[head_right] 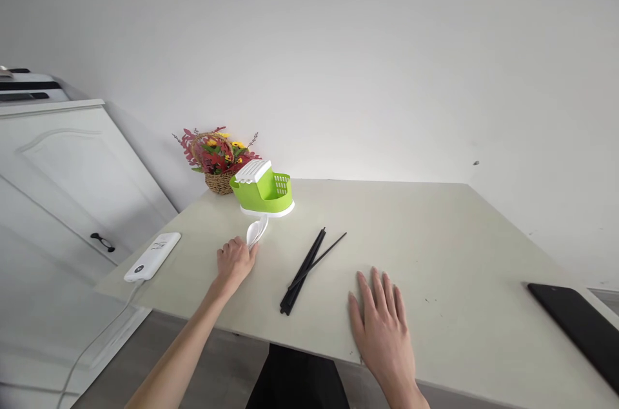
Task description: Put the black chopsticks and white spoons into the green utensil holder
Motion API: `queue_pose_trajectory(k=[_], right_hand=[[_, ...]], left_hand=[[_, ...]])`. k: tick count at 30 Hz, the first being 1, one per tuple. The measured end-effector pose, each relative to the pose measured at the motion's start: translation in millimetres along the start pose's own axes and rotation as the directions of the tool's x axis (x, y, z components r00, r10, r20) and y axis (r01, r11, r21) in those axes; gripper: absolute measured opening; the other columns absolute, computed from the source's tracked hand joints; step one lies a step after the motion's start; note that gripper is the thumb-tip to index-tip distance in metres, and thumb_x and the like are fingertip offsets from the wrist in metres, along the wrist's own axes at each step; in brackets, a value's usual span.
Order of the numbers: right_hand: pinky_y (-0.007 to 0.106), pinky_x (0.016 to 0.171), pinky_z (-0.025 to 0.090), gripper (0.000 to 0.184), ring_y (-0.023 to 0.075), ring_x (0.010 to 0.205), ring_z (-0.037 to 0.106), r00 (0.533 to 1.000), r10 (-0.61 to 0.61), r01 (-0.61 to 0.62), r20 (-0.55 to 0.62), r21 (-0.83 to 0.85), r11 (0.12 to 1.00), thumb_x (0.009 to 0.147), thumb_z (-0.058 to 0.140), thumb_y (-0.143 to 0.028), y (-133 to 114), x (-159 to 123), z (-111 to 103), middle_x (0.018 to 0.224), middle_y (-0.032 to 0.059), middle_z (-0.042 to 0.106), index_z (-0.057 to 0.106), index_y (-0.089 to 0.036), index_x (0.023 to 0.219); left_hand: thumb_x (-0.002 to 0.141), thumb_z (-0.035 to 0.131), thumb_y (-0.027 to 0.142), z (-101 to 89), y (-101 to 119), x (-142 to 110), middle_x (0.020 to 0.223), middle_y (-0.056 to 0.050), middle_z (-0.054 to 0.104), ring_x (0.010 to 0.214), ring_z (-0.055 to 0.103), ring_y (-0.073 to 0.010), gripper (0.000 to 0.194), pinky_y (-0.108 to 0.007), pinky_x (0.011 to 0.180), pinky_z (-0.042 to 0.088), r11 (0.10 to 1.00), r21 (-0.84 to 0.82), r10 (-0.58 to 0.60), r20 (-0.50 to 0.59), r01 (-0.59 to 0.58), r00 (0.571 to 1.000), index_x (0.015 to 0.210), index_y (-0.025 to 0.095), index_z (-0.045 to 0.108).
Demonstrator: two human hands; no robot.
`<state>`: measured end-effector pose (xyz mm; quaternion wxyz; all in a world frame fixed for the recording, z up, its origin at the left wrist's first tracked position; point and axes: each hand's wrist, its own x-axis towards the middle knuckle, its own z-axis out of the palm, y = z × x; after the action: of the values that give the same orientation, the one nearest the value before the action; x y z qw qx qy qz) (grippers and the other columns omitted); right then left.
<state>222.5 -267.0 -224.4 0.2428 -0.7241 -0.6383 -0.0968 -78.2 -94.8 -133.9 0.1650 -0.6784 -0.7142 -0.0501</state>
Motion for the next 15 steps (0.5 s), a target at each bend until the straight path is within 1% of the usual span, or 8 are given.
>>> queue_pose_trajectory(k=[5,10,13,15], right_hand=[[0.053,0.128,0.021,0.067,0.0313,0.158,0.018,1.0,0.004,-0.003,0.015,-0.025,1.0,0.105,0.026,-0.054,-1.1,1.0,-1.7,0.17,0.008,0.026,0.044,-0.017,0.158],[0.054,0.128,0.021,0.067,0.0316,0.158,0.018,1.0,-0.014,0.014,-0.018,-0.009,1.0,0.105,0.024,-0.054,-1.5,0.9,-1.4,0.169,0.0084,0.029,0.045,-0.017,0.157],[0.056,0.127,0.022,0.067,0.0317,0.158,0.018,1.0,-0.004,0.005,-0.011,0.024,1.0,0.105,0.025,-0.054,-2.2,1.2,-2.6,0.169,0.0085,0.029,0.044,-0.017,0.158],[0.056,0.127,0.021,0.067,0.0318,0.158,0.017,1.0,0.003,-0.003,-0.002,0.055,0.998,0.105,0.026,-0.054,-3.1,1.6,-3.7,0.169,0.0084,0.028,0.043,-0.017,0.158]], left_hand=[[0.104,0.029,0.03,-2.3,0.4,5.2,0.095,-0.027,0.067,0.092,0.066,-0.0381,0.048,-0.043,0.078,0.045,0.995,0.004,0.097,0.045,-0.097,0.994,0.106,0.0,0.067],[0.104,0.028,0.02,-12.7,1.0,5.7,0.095,-0.025,0.069,0.091,0.067,-0.0354,0.043,-0.041,0.078,0.047,0.988,-0.018,0.153,0.071,-0.152,0.986,0.105,0.002,0.068],[0.106,0.03,0.02,-26.4,15.3,-0.2,0.097,-0.022,0.07,0.093,0.068,-0.0315,0.04,-0.038,0.079,0.048,0.978,-0.035,0.206,0.065,-0.204,0.976,0.106,0.005,0.067],[0.108,0.031,0.021,-39.4,35.7,-9.1,0.099,-0.018,0.07,0.094,0.068,-0.0278,0.038,-0.035,0.08,0.049,0.961,-0.076,0.27,0.049,-0.266,0.962,0.107,0.008,0.066]])
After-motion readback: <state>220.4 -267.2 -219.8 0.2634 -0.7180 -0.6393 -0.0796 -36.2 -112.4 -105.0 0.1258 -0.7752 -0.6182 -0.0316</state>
